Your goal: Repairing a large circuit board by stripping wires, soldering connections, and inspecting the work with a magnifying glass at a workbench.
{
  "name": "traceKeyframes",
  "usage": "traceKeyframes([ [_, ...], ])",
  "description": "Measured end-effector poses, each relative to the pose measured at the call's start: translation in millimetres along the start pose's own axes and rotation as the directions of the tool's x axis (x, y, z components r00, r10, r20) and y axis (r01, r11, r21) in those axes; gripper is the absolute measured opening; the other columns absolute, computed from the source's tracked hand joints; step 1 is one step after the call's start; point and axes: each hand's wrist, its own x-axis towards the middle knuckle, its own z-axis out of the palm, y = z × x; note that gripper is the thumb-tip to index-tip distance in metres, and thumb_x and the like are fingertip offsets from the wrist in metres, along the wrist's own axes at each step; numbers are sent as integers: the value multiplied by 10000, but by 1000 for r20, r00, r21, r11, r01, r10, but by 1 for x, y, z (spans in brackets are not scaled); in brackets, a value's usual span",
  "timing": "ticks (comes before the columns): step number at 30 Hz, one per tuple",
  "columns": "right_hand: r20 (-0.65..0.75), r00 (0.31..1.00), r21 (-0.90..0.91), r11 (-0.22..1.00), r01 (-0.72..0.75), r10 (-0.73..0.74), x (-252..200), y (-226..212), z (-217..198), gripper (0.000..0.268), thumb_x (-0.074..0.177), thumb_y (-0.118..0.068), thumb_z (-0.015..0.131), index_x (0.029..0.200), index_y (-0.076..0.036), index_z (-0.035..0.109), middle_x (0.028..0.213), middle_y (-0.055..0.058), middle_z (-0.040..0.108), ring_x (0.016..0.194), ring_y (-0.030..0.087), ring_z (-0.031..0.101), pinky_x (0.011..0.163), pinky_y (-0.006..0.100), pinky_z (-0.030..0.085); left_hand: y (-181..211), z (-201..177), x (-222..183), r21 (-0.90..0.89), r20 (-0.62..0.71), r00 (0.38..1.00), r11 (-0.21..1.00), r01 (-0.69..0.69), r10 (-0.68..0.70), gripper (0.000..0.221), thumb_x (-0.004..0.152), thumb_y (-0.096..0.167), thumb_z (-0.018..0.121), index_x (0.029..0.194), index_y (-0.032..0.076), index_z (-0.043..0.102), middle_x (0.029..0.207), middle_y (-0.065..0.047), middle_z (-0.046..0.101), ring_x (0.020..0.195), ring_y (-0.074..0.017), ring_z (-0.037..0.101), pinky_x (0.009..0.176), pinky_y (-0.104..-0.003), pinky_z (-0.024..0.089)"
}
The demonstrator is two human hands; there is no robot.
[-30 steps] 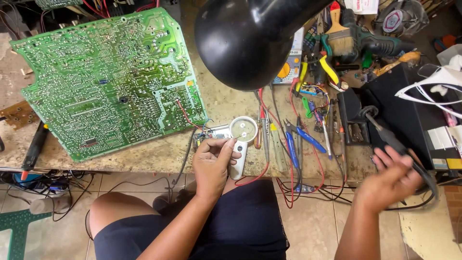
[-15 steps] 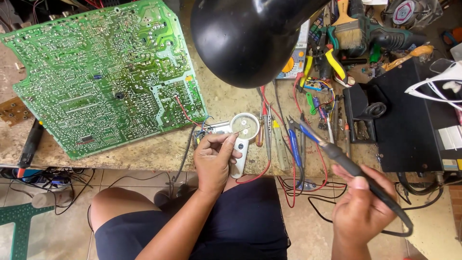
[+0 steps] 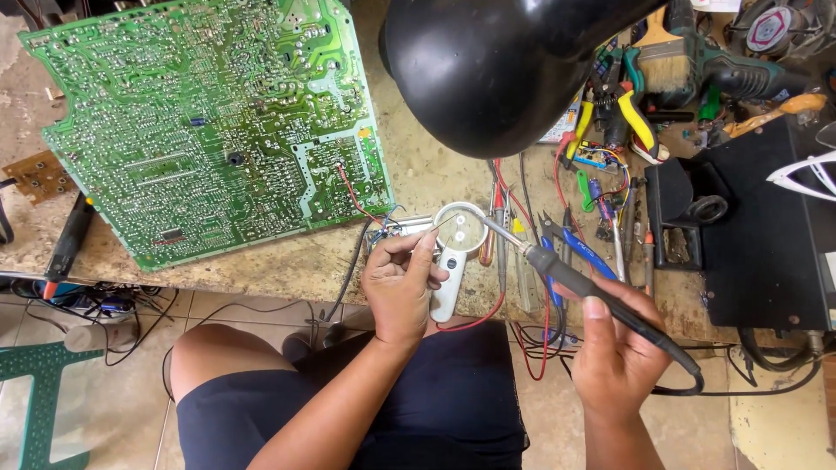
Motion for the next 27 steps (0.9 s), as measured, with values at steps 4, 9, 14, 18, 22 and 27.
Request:
traceKeyframes([
  [4,42,999,8,1000,-24,24,1,-1,6,229,1023,-129,594,1197,17,573,1061,200,685,939,389,784,875,448,677,-2,-1,0,-18,-9,1000,1000,4,-4,132,895,46,778,946,58,657,776,-139,720,493,-163,698,384,-206,476],
  [9,69,997,42,999,-34,31,1,-1,8,238,1023,-122,596,1216,13,563,1067,199,675,957,396,779,913,487,686,-2,-2,1,-15,-20,999,1000,27,-28,138,897,71,775,962,62,654,779,-144,715,497,-173,700,399,-224,488],
  [14,62,997,-3,999,-35,35,1,-5,11,228,1031,-136,586,1192,24,565,1056,201,672,953,375,777,937,465,661,-1,0,2,-21,-30,998,998,62,-63,134,894,70,784,937,69,658,743,-124,712,500,-155,702,370,-211,474],
  [18,93,995,36,998,-44,40,2,-7,13,227,1019,-99,590,1205,29,565,1060,253,692,1002,390,767,952,465,667,9,3,-1,0,-43,985,986,168,-168,142,901,119,779,947,82,650,628,-131,680,484,-150,693,257,-239,402],
  [22,95,995,-6,999,-36,37,2,-9,15,223,1018,-93,588,1199,34,568,1056,244,689,996,397,773,953,469,663,6,3,0,-6,-36,993,993,116,-116,134,899,90,781,923,73,650,647,-132,684,486,-158,702,253,-235,395],
  [27,88,995,-1,999,-42,42,1,-6,15,235,1017,-105,595,1212,25,582,1101,203,672,997,409,781,945,459,662,5,2,1,-8,-34,990,991,136,-136,136,901,92,777,928,77,645,640,-140,684,489,-165,705,251,-240,394],
])
